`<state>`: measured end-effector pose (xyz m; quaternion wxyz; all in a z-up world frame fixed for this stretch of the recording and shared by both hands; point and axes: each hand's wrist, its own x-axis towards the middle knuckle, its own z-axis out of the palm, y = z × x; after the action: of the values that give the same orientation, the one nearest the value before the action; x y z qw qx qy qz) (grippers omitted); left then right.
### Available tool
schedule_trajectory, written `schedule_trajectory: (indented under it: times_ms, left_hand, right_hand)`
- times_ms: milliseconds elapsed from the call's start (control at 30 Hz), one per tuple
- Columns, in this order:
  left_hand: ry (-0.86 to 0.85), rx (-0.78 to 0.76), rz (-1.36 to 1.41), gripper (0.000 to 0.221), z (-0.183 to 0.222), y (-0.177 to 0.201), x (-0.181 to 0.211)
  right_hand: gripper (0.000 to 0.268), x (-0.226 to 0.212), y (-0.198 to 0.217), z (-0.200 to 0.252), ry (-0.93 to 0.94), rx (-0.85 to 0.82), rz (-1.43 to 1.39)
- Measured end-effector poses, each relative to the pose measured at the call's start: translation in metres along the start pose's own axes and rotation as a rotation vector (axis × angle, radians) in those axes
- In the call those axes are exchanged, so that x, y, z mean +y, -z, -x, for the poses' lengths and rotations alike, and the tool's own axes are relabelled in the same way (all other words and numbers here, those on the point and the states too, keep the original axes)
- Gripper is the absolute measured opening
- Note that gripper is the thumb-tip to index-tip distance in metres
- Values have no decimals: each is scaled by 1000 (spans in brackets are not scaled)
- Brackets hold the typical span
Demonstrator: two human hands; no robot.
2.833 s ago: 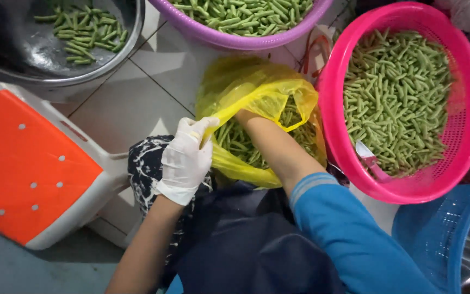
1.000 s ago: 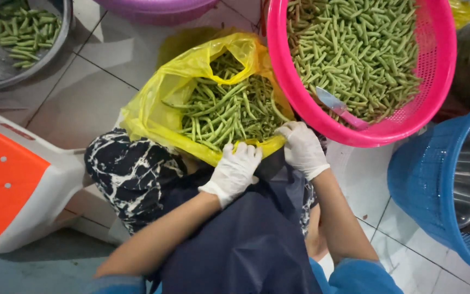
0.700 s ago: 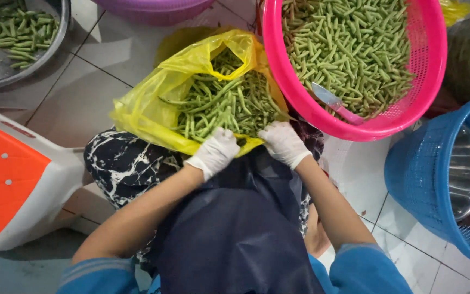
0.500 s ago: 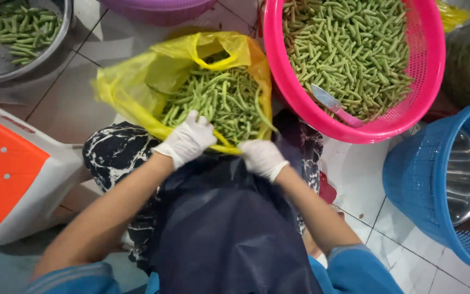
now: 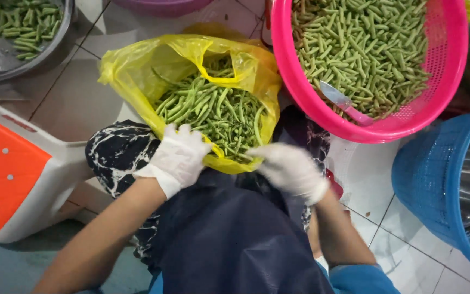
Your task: Trimming the ends of green beans using a knife and sorting them into a basket
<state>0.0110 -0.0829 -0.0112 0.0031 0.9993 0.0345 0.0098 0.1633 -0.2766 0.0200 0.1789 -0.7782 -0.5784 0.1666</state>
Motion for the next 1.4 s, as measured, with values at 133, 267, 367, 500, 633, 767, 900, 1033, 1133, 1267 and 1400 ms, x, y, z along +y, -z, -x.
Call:
schedule_trajectory:
  times_ms: [133, 267, 367, 500, 633, 767, 900, 1033, 1133, 1267, 1400]
  left_hand:
    - [32, 340, 63, 13, -40, -15, 17]
    - [-155, 441, 87, 11, -83, -83, 58]
    - [-262, 540, 19, 13, -102, -118, 71]
    - [-309, 603, -53, 14, -104, -105, 66]
    - [-208, 571, 177, 7, -91, -78, 58]
    - [68, 12, 634, 11, -80, -5, 38]
    - [232, 471, 1633, 25, -68, -1, 29]
    - [405, 543, 1876, 37, -66, -11, 21]
    - [552, 459, 1848, 48, -65, -16, 18]
    - [577, 378, 1871, 47, -59, -25, 28]
    - [610, 227, 1764, 42, -60, -36, 40]
  right_hand:
    - [22, 87, 51, 10, -386, 290, 233]
    - [17, 218, 52, 12, -669, 183, 568]
    - [37, 249, 55, 2, -942, -209, 521]
    - [37, 246, 58, -4, -941, -268, 392]
    - [42, 271, 48, 0, -895, -293, 464]
    - [38, 231, 66, 2, -841, -271, 415]
    - [34, 185, 90, 1, -770, 48, 65]
    - [21, 193, 98, 8, -698, 404, 163]
    - [15, 114, 110, -12, -673, 549, -492]
    - [40, 90, 52, -25, -329, 725, -466]
    - [23, 33, -15, -54, -599, 475, -849]
